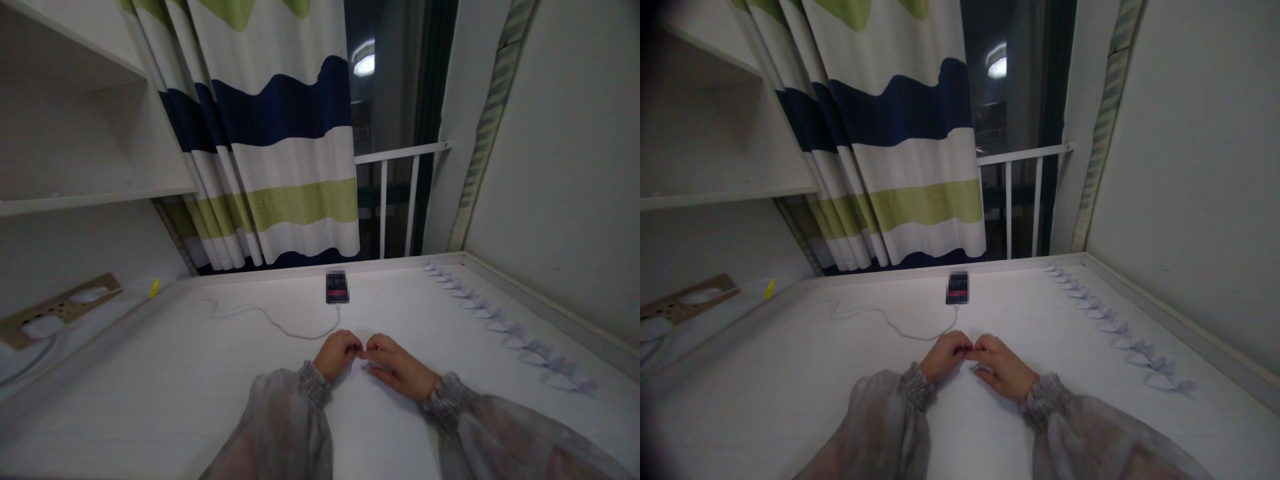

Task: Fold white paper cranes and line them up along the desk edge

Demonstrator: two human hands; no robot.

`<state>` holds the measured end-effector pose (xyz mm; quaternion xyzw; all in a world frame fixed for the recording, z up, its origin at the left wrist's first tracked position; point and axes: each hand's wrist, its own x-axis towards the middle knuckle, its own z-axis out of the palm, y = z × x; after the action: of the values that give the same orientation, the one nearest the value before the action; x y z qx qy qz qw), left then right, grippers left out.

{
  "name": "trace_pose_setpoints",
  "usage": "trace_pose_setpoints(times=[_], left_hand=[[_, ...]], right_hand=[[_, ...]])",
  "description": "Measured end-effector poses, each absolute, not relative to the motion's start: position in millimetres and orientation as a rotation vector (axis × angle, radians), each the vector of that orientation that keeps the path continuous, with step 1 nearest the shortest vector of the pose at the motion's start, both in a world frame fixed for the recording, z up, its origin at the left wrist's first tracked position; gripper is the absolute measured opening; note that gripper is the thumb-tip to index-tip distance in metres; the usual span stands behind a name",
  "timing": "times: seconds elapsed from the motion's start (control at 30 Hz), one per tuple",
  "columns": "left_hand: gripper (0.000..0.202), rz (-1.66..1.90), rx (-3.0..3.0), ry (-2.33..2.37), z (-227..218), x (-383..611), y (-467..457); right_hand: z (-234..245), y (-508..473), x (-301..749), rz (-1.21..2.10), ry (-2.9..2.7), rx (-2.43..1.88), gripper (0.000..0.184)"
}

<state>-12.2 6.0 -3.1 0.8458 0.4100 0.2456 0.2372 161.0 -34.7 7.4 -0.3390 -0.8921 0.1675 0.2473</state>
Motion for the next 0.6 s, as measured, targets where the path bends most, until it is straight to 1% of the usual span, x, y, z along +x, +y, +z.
trace_pose_setpoints(times=[0.13, 0.3, 0.47, 0.6], left_hand=[[0.012, 0.658, 2.422, 0.940, -7, -11, 18], [0.011, 0.637, 2.493, 0.924, -9, -10, 24], [0.013, 0.650, 2.395, 0.942, -6, -14, 19], [0.013, 0.627, 2.307, 0.964, -1, -16, 17]], right_hand=[[5, -2, 177, 0.483, -2.526, -0.897, 0.028], [-1, 12, 173, 0.570, -2.501, -0.829, 0.021], [0, 5, 168, 0.484, -2.520, -0.871, 0.019], [0, -1, 168, 0.317, -2.545, -0.861, 0.020]])
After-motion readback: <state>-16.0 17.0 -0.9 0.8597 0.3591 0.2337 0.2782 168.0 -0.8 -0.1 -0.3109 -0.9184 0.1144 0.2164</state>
